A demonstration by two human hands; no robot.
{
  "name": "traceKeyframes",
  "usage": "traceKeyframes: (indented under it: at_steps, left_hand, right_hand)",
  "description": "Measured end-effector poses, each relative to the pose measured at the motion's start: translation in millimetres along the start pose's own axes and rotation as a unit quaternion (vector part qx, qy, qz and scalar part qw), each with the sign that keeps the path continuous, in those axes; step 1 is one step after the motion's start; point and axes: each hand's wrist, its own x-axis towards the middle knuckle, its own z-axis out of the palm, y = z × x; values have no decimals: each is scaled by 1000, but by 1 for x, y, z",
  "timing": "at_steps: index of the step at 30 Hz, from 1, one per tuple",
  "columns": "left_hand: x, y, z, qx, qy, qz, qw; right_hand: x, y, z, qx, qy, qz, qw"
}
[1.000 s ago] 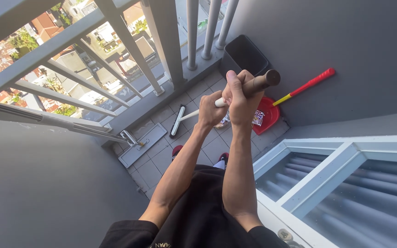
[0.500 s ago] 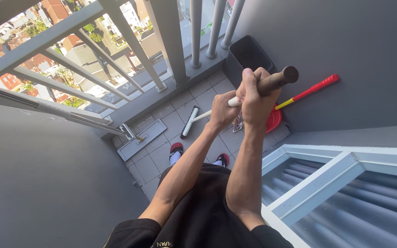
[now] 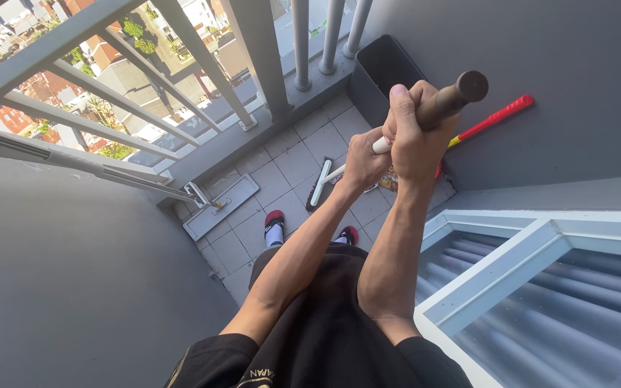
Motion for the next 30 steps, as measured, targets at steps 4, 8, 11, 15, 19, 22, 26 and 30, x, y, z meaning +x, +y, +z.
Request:
traceKeyframes:
  at_steps: [4,8,11,15,19,22,26,30]
  left_hand:
    - [1,0,1,-23,6,22,999]
    - [0,-8,1,-33,2,13,999]
    - [-1,-6,0,-40,1,11,999]
    - [-1,0,-8,-49,-1,0,999]
    - [-2,3,-20,-67,-24,-9,997]
    - [-4,12,-33,-60,-29,0,998]
    - [-4,17,-50,-63,-63,-24,996]
    - [-6,28,-68,-52,-98,-32,993]
  right_hand:
    - [0,1,1,9,-12,-5,1000]
    - [0,1,6,0,-8,-7,1000]
    - [-1,-2,9,-24,-22,-8,999]
    - [-3,-2,17,-22,-25,-14,999]
    - [-6,-1,29,-12,-16,-25,999]
    - [-13,-8,41,-11,2,-12,1000]
    - [-21,-6,53,-4,23,-27,999]
    - [-29,-7,63,22,55,-40,997]
